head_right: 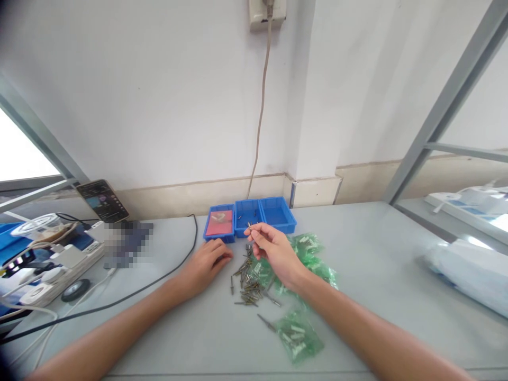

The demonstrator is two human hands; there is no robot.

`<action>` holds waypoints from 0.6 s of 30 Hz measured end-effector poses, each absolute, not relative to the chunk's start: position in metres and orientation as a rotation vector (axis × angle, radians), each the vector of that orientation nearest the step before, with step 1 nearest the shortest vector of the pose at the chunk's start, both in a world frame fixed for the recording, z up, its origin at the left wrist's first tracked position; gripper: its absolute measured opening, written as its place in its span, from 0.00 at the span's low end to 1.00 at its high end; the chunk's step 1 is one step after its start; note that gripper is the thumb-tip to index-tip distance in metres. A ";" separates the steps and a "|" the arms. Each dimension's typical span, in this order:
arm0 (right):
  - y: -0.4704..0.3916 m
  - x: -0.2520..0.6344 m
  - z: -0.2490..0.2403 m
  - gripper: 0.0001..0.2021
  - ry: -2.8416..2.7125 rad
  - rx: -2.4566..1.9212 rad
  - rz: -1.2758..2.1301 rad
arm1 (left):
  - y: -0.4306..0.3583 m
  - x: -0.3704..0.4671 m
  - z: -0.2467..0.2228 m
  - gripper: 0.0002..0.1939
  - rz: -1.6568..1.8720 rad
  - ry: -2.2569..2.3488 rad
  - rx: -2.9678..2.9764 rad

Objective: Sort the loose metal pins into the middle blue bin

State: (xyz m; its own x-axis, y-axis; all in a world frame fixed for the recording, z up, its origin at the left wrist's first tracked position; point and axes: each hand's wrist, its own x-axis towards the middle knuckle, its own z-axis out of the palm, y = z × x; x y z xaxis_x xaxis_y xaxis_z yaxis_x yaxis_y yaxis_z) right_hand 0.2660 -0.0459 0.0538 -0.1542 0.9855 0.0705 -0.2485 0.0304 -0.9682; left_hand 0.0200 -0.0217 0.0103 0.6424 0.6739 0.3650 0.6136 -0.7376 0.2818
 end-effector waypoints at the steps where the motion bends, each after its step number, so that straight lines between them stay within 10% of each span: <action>1: -0.045 0.267 0.053 0.17 -1.121 -0.878 1.438 | -0.022 0.020 0.010 0.06 0.688 1.074 2.724; 18: -0.044 0.268 0.050 0.14 -0.958 -0.816 1.576 | -0.022 0.020 0.011 0.08 0.688 1.077 2.731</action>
State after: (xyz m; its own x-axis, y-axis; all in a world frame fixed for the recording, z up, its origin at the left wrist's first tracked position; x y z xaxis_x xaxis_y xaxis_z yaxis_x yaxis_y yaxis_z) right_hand 0.2683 -0.0438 0.0504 -0.1972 0.9801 -0.0241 -0.4298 -0.1085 -0.8964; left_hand 0.0199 -0.0219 0.0113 0.6420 0.6732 0.3668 0.6159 -0.7378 0.2762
